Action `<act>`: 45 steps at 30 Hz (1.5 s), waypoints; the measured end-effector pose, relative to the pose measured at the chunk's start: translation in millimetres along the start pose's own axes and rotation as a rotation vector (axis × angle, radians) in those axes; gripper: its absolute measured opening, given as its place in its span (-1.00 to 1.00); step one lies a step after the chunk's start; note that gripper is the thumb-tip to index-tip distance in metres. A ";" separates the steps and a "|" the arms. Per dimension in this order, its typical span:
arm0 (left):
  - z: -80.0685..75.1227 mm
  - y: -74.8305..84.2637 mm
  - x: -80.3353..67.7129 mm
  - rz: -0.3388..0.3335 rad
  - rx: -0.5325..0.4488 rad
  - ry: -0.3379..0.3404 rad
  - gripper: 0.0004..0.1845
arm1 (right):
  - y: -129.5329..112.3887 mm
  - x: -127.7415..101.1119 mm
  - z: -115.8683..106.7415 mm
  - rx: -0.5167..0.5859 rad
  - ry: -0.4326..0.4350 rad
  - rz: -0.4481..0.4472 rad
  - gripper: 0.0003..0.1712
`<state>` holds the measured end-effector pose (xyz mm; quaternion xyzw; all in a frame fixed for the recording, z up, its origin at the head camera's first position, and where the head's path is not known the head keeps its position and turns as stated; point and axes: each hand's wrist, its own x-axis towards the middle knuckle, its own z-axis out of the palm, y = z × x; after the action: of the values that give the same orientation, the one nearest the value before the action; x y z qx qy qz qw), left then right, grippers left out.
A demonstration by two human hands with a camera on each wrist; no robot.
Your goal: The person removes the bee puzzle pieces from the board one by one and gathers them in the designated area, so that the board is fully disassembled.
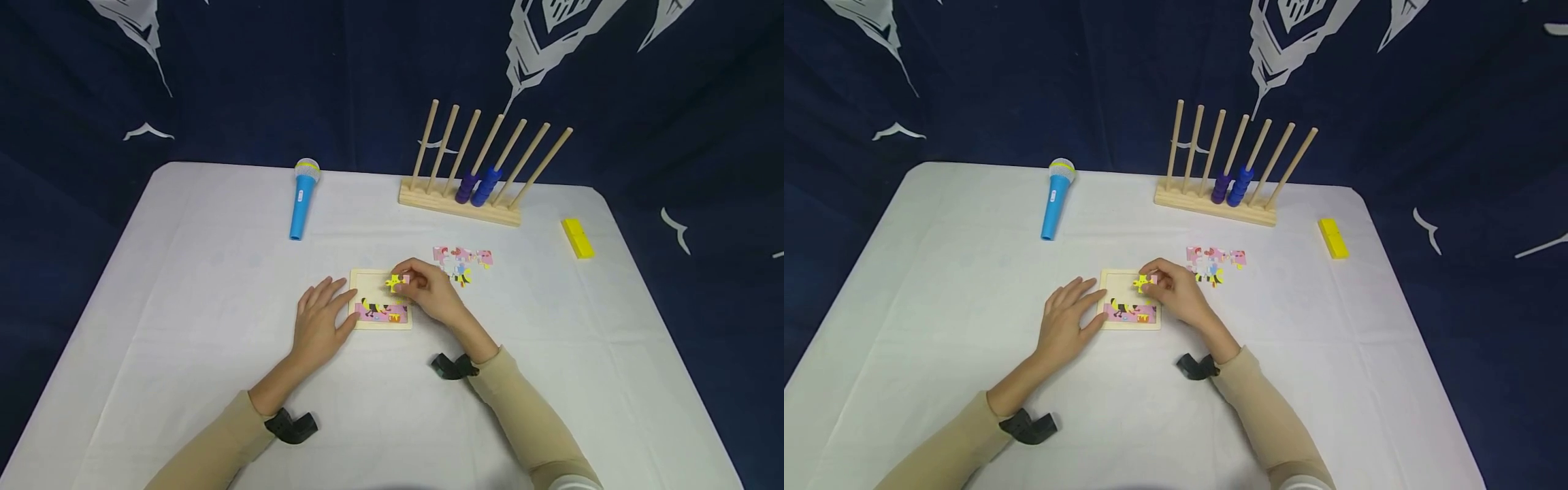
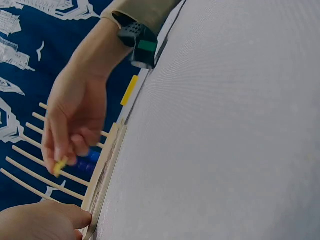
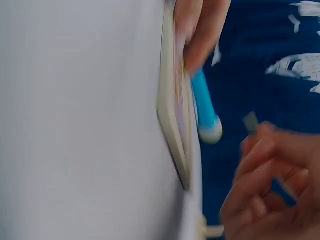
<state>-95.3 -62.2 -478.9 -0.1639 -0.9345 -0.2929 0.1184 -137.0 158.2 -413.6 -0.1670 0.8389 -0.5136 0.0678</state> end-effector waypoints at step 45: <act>-0.6 -1.2 0.6 0.009 -0.015 0.013 -0.58 | 77.4 -25.8 -113.2 -0.341 0.219 0.457 -0.74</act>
<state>-96.2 -63.4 -478.8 -0.1673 -0.9306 -0.3006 0.1246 -161.4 294.5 -431.1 0.0734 0.9312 -0.3516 0.0617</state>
